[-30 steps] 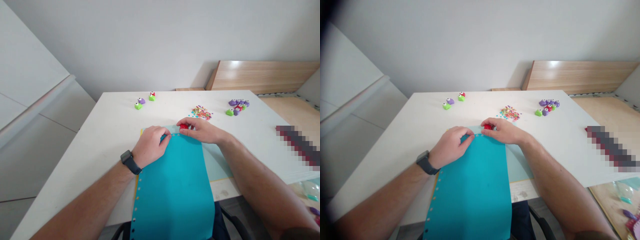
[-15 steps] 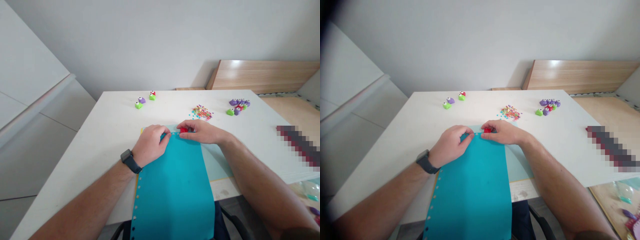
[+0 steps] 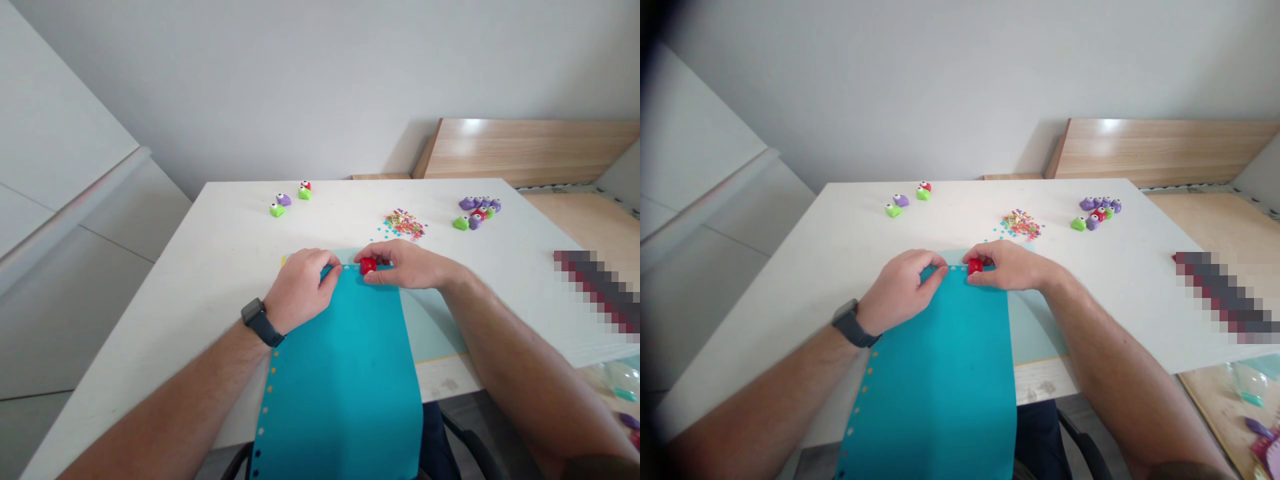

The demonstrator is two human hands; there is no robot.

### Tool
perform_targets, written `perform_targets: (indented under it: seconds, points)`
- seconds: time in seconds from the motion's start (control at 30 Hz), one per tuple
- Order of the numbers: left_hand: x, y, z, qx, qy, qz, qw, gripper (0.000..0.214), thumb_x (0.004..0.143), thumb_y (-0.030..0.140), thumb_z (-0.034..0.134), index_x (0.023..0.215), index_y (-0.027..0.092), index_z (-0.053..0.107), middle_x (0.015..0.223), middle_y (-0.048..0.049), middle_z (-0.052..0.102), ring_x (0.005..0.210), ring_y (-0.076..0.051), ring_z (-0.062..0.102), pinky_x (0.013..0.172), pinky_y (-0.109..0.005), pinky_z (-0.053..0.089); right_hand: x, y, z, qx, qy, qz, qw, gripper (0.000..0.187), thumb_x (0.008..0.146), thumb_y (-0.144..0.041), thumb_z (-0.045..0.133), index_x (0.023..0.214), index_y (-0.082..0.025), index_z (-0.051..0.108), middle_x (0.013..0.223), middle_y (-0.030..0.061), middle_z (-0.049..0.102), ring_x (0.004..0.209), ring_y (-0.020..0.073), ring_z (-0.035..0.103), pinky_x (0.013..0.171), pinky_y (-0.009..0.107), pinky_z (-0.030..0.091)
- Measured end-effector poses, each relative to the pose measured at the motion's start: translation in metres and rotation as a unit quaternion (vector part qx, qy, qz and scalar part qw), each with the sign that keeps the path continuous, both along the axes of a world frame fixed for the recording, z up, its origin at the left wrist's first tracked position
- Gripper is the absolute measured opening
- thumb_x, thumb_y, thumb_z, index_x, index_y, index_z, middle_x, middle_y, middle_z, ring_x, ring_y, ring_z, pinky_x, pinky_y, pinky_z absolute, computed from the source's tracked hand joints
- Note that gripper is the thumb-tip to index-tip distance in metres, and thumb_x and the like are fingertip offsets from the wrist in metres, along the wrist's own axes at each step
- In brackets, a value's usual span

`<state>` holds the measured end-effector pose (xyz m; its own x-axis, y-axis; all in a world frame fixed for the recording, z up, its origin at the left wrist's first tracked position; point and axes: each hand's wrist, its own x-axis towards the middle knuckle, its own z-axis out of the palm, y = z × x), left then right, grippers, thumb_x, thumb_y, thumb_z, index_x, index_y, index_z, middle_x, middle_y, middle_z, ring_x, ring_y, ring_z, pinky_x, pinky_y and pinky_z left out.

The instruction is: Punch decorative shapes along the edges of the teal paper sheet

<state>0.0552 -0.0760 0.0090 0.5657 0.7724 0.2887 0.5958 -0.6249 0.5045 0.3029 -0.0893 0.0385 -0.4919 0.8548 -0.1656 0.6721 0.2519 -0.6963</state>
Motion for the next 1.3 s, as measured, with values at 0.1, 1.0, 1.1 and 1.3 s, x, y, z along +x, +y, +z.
perform_targets:
  seconds: [0.1,1.0,1.1,1.3]
  points:
    - [0.0,0.0,0.001,0.0,-0.002,-0.001,1.0,0.014,0.097,0.026,0.055,0.092,0.02,0.067,0.094,-0.0038,0.071,0.092,-0.022,0.063,0.084,-0.037,0.046,-0.001,-0.001,0.0,0.003,-0.003,-0.001,1.0,0.044,0.084,-0.042,0.068,0.123,-0.021,0.067,0.1,0.0026,0.071,0.086,0.0164,0.062,0.076,0.026,0.045]
    - [0.001,-0.001,0.005,0.002,-0.008,-0.002,1.0,0.014,0.097,0.026,0.054,0.092,0.02,0.066,0.095,-0.0054,0.072,0.092,-0.023,0.064,0.085,-0.038,0.048,-0.011,-0.001,-0.004,0.015,0.019,-0.046,0.999,0.025,0.081,-0.03,0.068,0.103,-0.02,0.071,0.084,0.0002,0.067,0.074,0.0132,0.055,0.068,0.025,0.039]
    - [0.001,-0.001,0.004,0.002,-0.007,-0.001,1.0,0.014,0.097,0.026,0.054,0.092,0.02,0.066,0.095,-0.0057,0.072,0.093,-0.023,0.064,0.085,-0.038,0.048,-0.012,-0.002,-0.004,0.016,0.018,-0.05,0.998,0.025,0.08,-0.029,0.067,0.102,-0.02,0.072,0.083,-0.0001,0.067,0.074,0.0131,0.055,0.067,0.024,0.039]
    - [0.001,-0.001,0.003,0.002,-0.006,0.001,1.0,0.014,0.097,0.027,0.055,0.092,0.019,0.066,0.095,-0.005,0.071,0.093,-0.022,0.064,0.085,-0.038,0.047,-0.013,-0.002,-0.007,0.027,0.013,-0.056,0.998,0.023,0.079,-0.028,0.069,0.1,-0.02,0.072,0.082,-0.0003,0.066,0.074,0.013,0.056,0.068,0.024,0.038]
